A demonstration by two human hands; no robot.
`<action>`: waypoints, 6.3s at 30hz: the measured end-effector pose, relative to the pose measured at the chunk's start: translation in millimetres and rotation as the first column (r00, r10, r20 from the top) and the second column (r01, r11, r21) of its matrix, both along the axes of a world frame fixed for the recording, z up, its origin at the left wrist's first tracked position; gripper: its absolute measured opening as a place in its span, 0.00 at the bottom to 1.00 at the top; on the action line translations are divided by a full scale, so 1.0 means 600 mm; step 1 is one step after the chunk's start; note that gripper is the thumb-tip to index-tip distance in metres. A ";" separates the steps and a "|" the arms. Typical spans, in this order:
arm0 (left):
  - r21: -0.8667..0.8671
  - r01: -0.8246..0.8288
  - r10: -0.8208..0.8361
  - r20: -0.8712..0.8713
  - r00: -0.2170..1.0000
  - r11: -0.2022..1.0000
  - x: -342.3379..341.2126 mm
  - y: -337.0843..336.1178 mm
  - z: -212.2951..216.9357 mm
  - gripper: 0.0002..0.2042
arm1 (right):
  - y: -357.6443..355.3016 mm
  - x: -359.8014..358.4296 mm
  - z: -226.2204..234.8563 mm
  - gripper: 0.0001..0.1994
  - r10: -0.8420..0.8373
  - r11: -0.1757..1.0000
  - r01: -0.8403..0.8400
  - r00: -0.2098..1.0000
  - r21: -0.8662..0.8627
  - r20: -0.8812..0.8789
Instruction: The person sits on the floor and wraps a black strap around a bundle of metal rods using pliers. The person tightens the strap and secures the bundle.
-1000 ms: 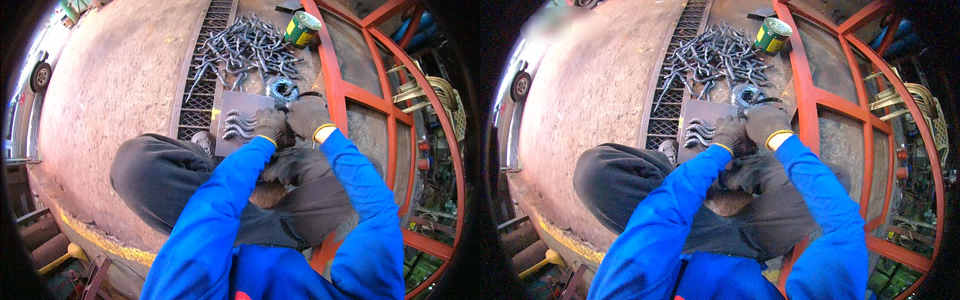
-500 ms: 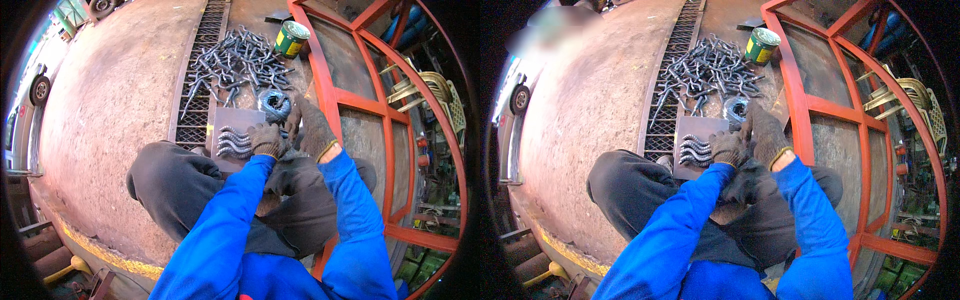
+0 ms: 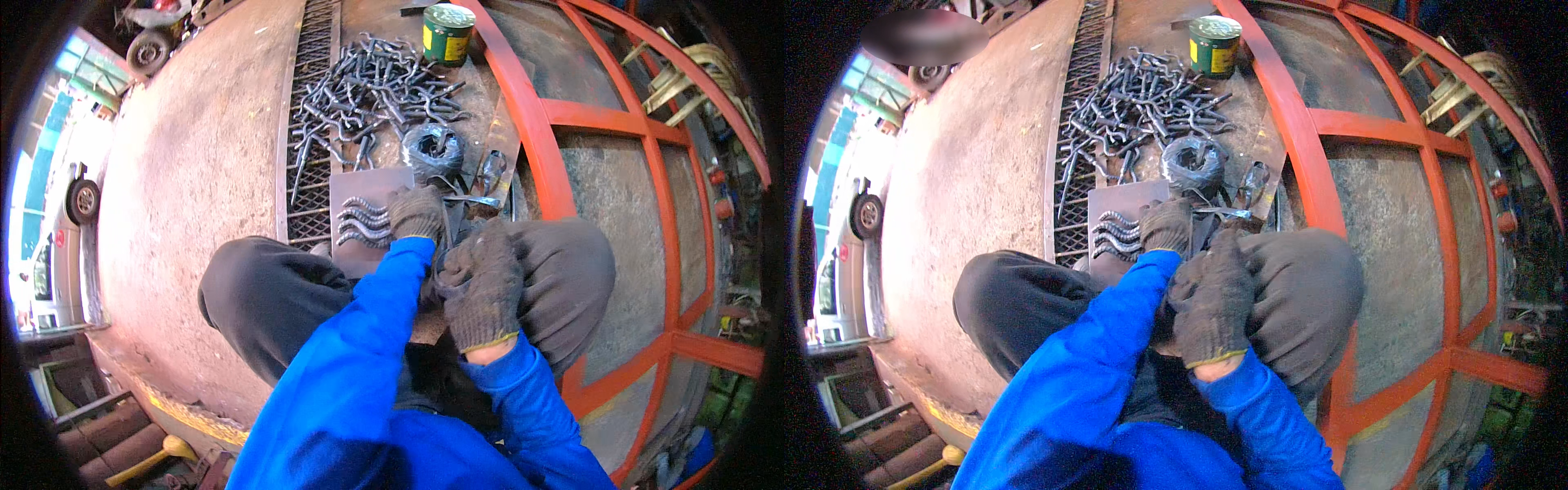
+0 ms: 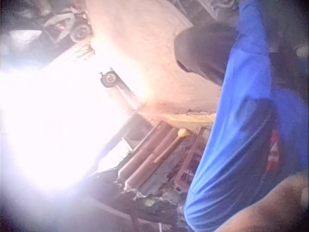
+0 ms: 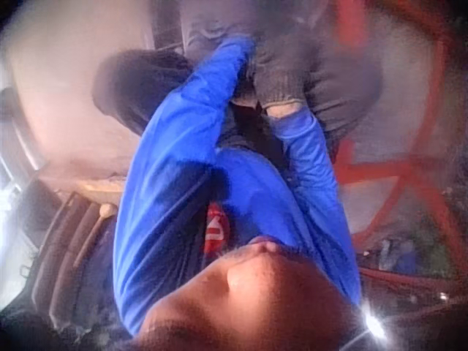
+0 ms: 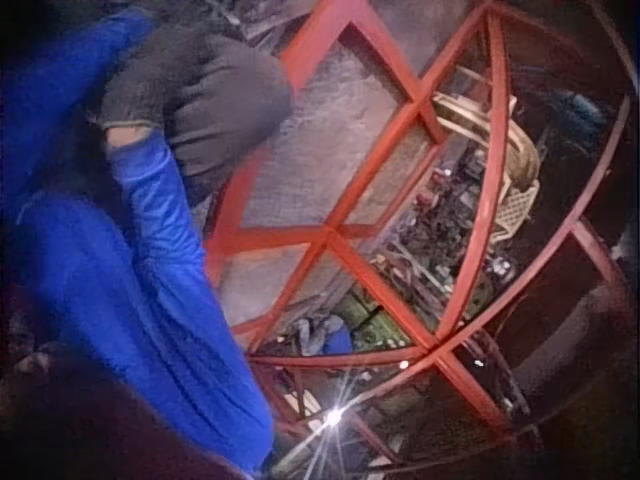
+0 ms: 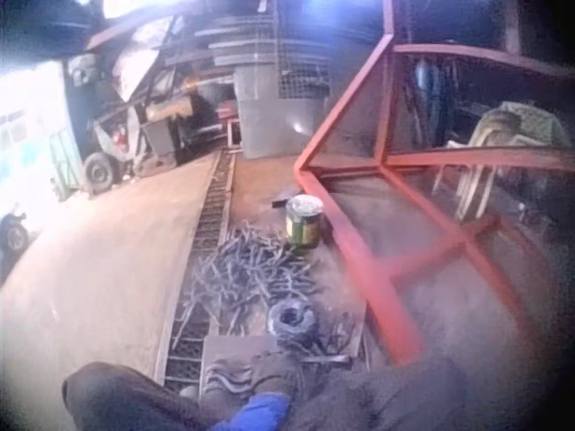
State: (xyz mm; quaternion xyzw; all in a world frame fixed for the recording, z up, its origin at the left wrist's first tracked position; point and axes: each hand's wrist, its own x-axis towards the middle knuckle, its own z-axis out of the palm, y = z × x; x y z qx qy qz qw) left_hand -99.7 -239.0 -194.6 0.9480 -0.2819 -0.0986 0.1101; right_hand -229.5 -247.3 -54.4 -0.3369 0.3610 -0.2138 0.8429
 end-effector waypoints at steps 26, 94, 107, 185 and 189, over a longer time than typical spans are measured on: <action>0.190 -0.069 0.069 0.006 0.998 0.979 0.015 0.007 -0.013 0.14 | 0.056 -0.114 0.001 0.23 -0.630 -0.712 -0.702 0.626 0.019 -0.460; -0.141 0.273 -0.276 0.000 0.961 0.952 0.018 0.036 0.015 0.42 | -0.130 -0.536 -0.313 0.18 0.276 0.923 -0.384 0.696 -0.018 -0.663; -0.210 0.338 -0.310 0.155 0.938 0.917 0.011 0.052 0.029 0.50 | -0.293 -0.320 0.008 0.34 -0.295 -0.008 -0.932 0.348 -0.361 -0.890; -0.590 -0.111 -0.257 -0.503 0.825 0.799 0.053 0.050 0.028 0.36 | -0.352 0.243 -0.426 0.09 0.290 -0.799 -0.496 0.176 -0.340 -0.941; -0.558 -0.162 -0.111 -0.422 0.900 0.814 0.057 0.070 0.002 0.30 | -0.286 0.327 -0.276 0.11 0.264 -0.888 -0.362 0.106 -0.284 -0.959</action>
